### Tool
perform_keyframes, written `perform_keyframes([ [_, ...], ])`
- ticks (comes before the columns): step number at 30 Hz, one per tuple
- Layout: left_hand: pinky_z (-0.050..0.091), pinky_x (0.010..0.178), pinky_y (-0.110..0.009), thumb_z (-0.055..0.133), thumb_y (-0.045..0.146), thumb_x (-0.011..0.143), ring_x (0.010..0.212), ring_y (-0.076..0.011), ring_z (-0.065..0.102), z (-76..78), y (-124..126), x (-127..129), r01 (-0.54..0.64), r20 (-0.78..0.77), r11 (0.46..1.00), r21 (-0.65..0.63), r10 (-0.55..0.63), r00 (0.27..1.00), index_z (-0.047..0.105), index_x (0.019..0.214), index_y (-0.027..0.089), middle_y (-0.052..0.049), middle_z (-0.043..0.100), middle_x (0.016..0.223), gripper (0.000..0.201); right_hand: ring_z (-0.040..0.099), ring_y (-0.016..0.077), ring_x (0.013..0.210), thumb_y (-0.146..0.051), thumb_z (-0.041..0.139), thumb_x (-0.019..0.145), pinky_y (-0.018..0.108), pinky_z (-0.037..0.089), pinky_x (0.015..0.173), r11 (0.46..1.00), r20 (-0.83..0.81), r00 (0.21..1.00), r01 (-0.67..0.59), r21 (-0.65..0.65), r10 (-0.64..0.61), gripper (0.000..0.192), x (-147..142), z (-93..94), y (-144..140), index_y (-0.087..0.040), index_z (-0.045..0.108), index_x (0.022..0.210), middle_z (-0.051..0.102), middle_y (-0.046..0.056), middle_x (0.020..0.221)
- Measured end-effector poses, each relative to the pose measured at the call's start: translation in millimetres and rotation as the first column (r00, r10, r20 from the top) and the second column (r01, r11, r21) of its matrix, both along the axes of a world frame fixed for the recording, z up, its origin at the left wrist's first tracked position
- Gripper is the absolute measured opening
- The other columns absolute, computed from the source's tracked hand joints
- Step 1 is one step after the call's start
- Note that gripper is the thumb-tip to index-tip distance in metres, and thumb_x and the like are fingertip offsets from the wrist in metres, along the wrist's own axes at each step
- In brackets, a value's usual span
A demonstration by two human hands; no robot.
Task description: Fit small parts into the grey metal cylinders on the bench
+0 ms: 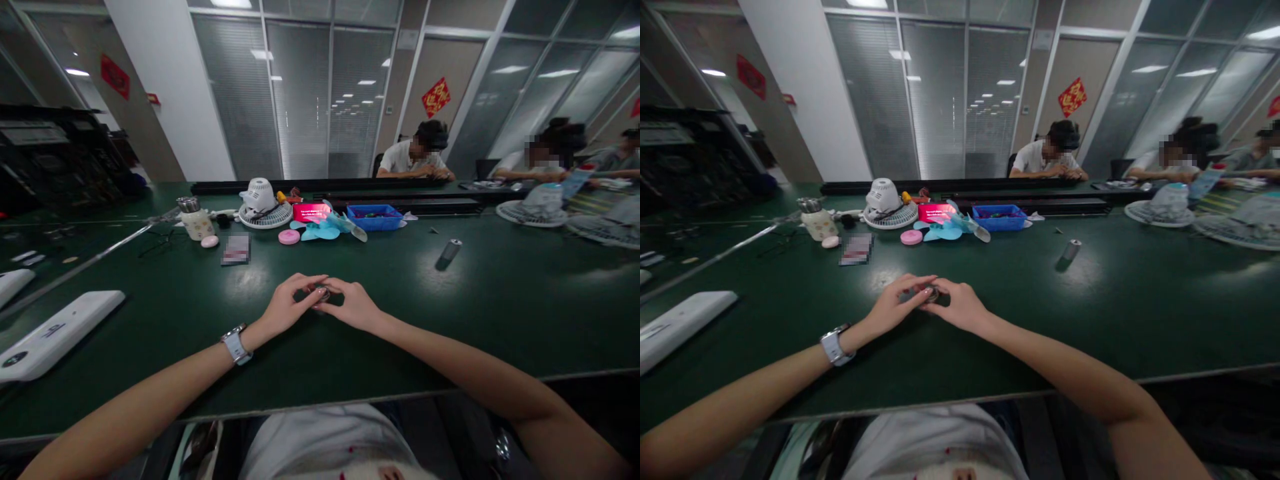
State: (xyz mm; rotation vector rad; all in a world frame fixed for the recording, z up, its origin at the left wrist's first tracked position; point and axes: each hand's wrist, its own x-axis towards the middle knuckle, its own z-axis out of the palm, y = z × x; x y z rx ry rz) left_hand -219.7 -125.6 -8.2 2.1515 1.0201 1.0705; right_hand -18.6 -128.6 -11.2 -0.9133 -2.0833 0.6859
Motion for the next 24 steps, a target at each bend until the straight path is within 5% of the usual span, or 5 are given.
perform_keyframes([
  [7,0.047,0.074,-0.029,0.062,0.049,0.087,0.084,-0.0166,0.059,1.0,-1,4,-0.098,-0.029,0.994,0.049,0.099,0.995,0.077,0.102,0.028,-0.003,0.061,0.090,0.029,0.070,0.0212,0.097,-0.040,0.076,0.077,0.033,0.055,0.086,0.992,-0.079,0.997,-0.016,-0.128,0.006,0.047,0,-7.4,0,-0.022,0.065,0.120,0.073,0.004,0.107],
  [14,0.048,0.075,-0.030,0.064,0.049,0.085,0.084,-0.0175,0.062,18.3,3,-3,-0.194,0.061,0.978,0.074,0.190,0.980,0.077,0.094,0.024,-0.004,0.067,0.090,0.030,0.070,0.0222,0.094,-0.041,0.077,0.075,0.036,0.054,0.087,0.961,-0.108,0.993,-0.066,-0.269,0.038,0.042,0,-7.2,2,-0.016,0.071,0.109,0.075,0.007,0.104],
  [19,0.046,0.072,-0.031,0.063,0.051,0.084,0.081,-0.0190,0.060,-0.4,23,-20,-0.215,-0.102,0.976,0.039,0.218,0.971,0.079,0.095,0.026,-0.004,0.069,0.088,0.031,0.070,0.0218,0.094,-0.036,0.073,0.079,0.038,0.053,0.090,0.957,-0.136,0.989,-0.097,-0.273,0.061,0.038,2,-4.9,6,-0.018,0.071,0.112,0.075,0.006,0.105],
  [22,0.046,0.070,-0.031,0.064,0.052,0.083,0.078,-0.0198,0.061,-17.1,31,-23,-0.174,-0.248,0.984,-0.029,0.162,0.955,0.079,0.093,0.028,-0.004,0.070,0.084,0.030,0.070,0.0224,0.097,-0.037,0.073,0.076,0.039,0.053,0.092,0.964,-0.222,0.973,0.008,-0.267,-0.069,0.041,28,-5.0,34,-0.018,0.071,0.112,0.074,0.007,0.108],
  [24,0.045,0.069,-0.031,0.063,0.053,0.083,0.079,-0.0200,0.061,-22.1,33,-23,-0.166,-0.289,0.985,-0.038,0.148,0.946,0.079,0.094,0.029,-0.004,0.071,0.086,0.032,0.070,0.0232,0.098,-0.038,0.074,0.074,0.040,0.052,0.093,0.951,-0.278,0.925,0.196,-0.239,-0.260,0.043,62,-5.6,62,-0.017,0.071,0.112,0.074,0.008,0.108],
])
